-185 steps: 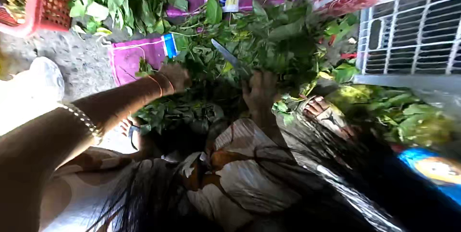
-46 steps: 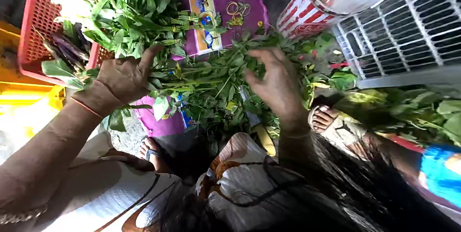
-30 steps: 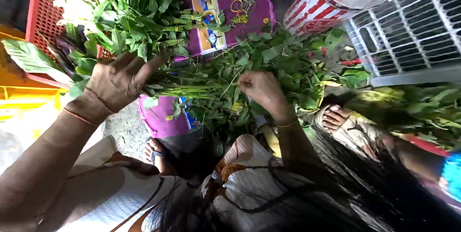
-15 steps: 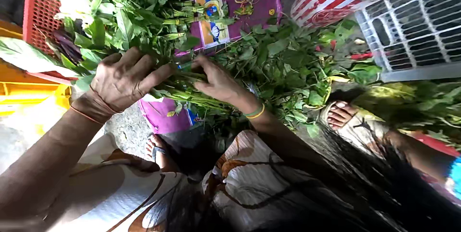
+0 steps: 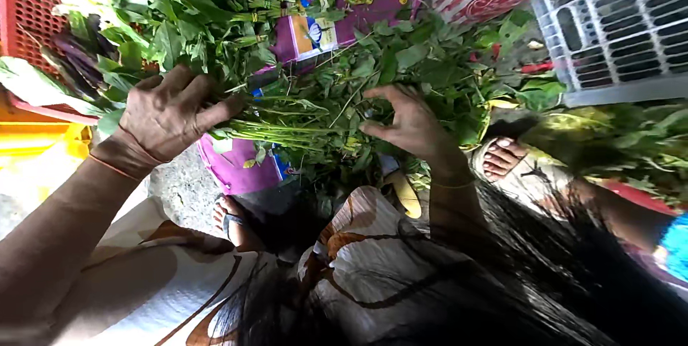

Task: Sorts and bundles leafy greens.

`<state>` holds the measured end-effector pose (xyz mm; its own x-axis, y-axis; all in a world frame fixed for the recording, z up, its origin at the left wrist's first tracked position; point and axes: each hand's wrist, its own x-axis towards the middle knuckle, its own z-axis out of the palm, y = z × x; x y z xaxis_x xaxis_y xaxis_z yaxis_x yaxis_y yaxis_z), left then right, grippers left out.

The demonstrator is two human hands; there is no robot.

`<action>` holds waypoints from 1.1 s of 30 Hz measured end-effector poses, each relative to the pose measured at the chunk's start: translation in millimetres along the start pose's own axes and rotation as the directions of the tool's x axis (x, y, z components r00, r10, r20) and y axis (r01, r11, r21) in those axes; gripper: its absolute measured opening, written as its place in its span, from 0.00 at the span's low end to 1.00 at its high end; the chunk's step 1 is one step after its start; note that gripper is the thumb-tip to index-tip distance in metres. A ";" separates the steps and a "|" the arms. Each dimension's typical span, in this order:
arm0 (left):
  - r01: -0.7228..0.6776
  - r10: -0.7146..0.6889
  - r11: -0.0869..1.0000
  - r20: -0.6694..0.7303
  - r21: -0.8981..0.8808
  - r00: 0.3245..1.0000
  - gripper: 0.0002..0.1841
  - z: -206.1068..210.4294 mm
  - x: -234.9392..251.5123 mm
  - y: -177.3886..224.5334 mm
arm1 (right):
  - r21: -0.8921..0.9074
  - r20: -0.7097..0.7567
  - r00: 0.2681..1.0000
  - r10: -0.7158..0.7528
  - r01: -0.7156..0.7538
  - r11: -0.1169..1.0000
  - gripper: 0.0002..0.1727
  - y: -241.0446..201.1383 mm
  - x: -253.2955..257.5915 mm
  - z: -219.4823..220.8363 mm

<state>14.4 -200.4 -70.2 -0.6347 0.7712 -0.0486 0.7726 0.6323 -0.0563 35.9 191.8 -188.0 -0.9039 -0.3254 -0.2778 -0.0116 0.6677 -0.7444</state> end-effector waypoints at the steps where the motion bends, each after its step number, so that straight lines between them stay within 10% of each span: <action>1: -0.008 0.008 1.000 -0.009 0.009 1.000 0.16 0.1 2.2 1.4 | 0.064 -0.021 0.999 -0.050 0.051 0.997 0.30 -13.3 0.8 -0.5; 8: -0.051 0.053 0.998 -0.060 0.041 0.997 0.16 -4.6 12.1 5.2 | 0.361 -0.116 0.920 -0.374 0.390 0.847 0.08 -70.6 43.8 47.8; 20: 0.078 -0.080 0.995 -0.038 -0.056 0.996 0.19 2.5 1.7 3.4 | 0.292 0.028 0.996 -0.079 0.067 0.954 0.15 9.6 7.5 33.9; 22: 0.090 -0.094 0.994 -0.062 -0.068 0.994 0.19 1.8 7.6 8.7 | 0.562 0.046 0.996 -0.081 0.041 0.826 0.22 -2.5 5.3 52.3; 26: 0.128 -0.133 0.990 -0.074 -0.058 0.988 0.20 0.7 13.5 16.3 | 0.969 0.215 0.973 -0.086 -0.201 0.146 0.19 -31.6 23.2 87.1; 33: 0.097 -0.097 0.994 0.006 -0.042 0.995 0.20 3.3 4.2 18.1 | 0.966 0.257 0.956 -0.139 -0.253 0.051 0.17 -75.1 50.6 77.0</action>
<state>25.7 -185.9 -74.6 -0.7065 0.7060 -0.0490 0.7074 0.7066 -0.0189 24.0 73.6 -192.9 -0.7528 -0.5761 -0.3185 0.6409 -0.5311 -0.5542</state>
